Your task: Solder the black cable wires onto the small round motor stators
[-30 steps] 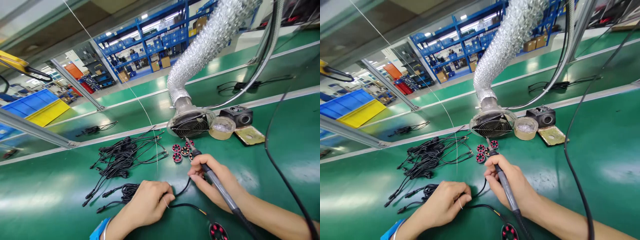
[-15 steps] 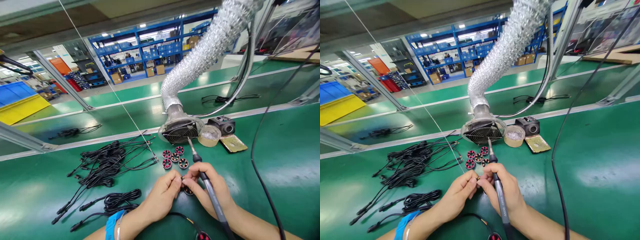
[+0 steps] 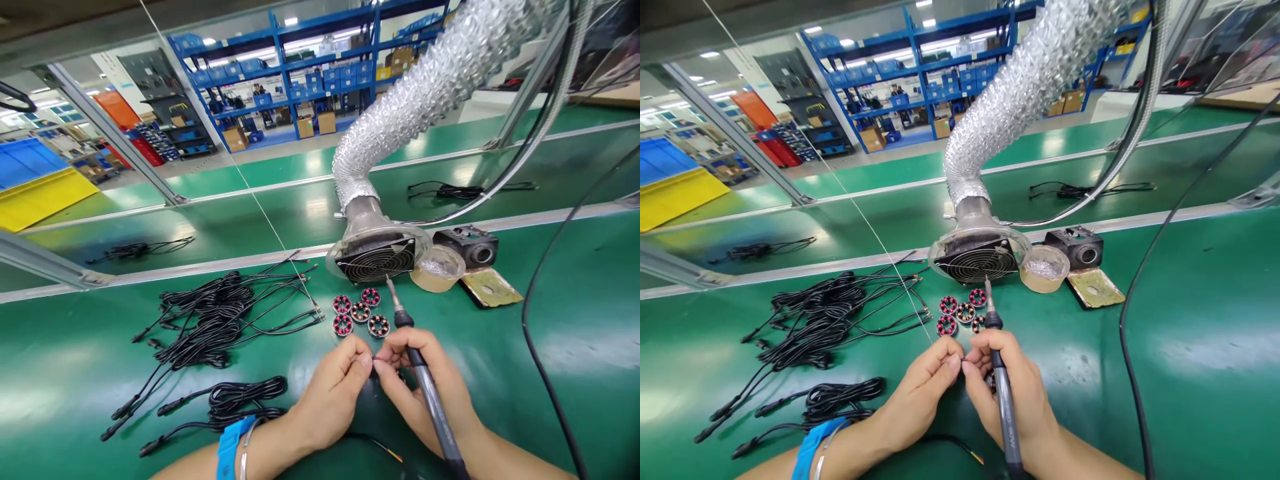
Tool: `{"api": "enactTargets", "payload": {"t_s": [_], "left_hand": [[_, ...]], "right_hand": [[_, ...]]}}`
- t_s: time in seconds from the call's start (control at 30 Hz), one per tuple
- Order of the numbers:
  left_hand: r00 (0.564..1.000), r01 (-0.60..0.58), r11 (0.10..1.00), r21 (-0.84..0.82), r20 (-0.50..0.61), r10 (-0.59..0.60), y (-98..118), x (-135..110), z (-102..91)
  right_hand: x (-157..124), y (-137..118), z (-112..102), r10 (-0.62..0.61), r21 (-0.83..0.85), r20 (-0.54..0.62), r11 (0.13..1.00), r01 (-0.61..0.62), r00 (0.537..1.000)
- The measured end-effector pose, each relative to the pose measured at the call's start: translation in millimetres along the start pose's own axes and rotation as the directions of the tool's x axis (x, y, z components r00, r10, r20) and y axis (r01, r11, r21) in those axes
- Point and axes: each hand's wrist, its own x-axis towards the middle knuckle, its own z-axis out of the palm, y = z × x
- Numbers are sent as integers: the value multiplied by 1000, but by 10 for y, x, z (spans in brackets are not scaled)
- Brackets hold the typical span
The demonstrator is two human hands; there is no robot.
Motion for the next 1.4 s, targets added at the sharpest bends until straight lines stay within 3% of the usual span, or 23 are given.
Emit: {"api": "enactTargets", "payload": {"t_s": [0.2,0.33,0.47,0.57,0.63,0.8,0.97,1.2,1.4], "left_hand": [[999,0,997,-78,-35,-2,-17,3,14],[1000,19,998,55,5,-19,34,-7,-29],[996,27,978,208,73,-44,86,-27,-55],[993,9,965,263,107,-38,116,-46,-55],[993,5,951,308,112,-42,138,-55,-59],[992,2,925,379,114,-49,183,-50,-94],[989,21,959,282,137,-62,157,-29,-119],[986,52,979,198,146,-82,131,-15,-128],[980,87,991,106,170,-105,92,6,-116]], "right_hand": [[-54,20,24,-18,8,-4,1000,18,1000],[-31,21,-72,-108,-76,29,991,110,994],[34,-9,-164,-350,-105,116,926,362,929],[68,7,-180,-435,-83,248,880,467,865],[88,41,-190,-407,-138,299,877,461,863],[119,95,-238,-309,-158,247,922,353,919],[89,72,-235,-349,-115,272,913,391,897],[86,51,-277,-253,-145,304,940,307,918],[72,82,-233,-334,-138,309,911,389,891]]}}
